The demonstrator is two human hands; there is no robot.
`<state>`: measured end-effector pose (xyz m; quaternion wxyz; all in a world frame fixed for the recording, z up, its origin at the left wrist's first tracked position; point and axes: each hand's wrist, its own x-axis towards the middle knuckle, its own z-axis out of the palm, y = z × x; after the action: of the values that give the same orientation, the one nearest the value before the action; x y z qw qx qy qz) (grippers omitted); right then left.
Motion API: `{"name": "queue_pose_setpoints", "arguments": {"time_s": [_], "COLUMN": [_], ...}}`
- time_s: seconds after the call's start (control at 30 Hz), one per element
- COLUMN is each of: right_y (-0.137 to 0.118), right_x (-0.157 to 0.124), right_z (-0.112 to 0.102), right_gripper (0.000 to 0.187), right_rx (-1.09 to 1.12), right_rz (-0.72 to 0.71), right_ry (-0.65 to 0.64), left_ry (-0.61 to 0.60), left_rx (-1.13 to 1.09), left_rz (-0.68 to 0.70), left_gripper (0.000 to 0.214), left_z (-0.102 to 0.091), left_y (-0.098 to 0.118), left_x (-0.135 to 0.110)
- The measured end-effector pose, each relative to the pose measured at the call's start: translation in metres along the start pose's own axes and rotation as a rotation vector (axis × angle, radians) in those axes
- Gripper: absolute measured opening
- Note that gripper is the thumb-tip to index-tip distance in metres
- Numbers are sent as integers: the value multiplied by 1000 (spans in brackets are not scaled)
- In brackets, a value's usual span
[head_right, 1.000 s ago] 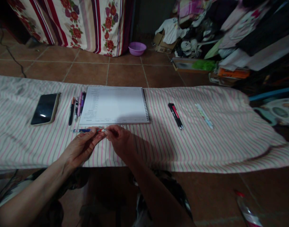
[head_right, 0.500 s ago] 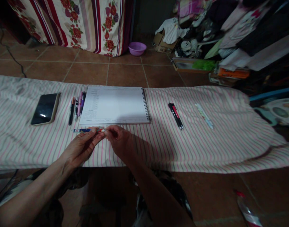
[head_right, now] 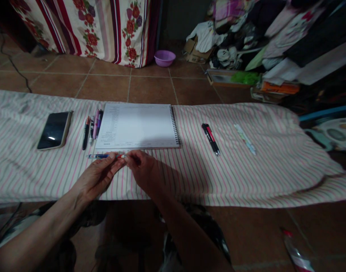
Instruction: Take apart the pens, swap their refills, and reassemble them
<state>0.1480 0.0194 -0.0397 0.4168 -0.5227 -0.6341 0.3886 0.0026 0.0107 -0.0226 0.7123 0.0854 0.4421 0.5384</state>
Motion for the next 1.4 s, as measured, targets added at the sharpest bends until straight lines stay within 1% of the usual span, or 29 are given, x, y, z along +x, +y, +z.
{"name": "queue_pose_setpoints", "arguments": {"time_s": [0.1,0.3,0.4,0.53,0.73,0.97,1.17,1.4], "right_y": [-2,-3,-3,-5,0,-3,-2,-4], "right_x": [-1,0,0,0,0,-1,0,-1], "right_z": [-1,0,-1,-3,0,-2,-1,-1], "right_gripper": [16,15,14,15,16,16,17,14], "right_rx": [-43,26,5,-34,25,-37,20,27], "right_rz": [-11,-5,2,-30,-6,1,4,42], "right_ry": [-13,-7,-8,-20,-8,-33,-30,-32], "left_ry": [-14,2,0,-19,-14,-18,-19,-19], "left_rx": [8,12,14,17,18,27,22,40], "left_rz": [8,2,6,13,15,15,12,20], "left_gripper": [12,10,9,8,7,8,8,6], "left_z": [0,0,0,0,-1,0,-1,1], "left_y": [-1,0,0,0,-1,-1,-1,0], "left_x": [1,0,0,1,2,1,1,-1]}}
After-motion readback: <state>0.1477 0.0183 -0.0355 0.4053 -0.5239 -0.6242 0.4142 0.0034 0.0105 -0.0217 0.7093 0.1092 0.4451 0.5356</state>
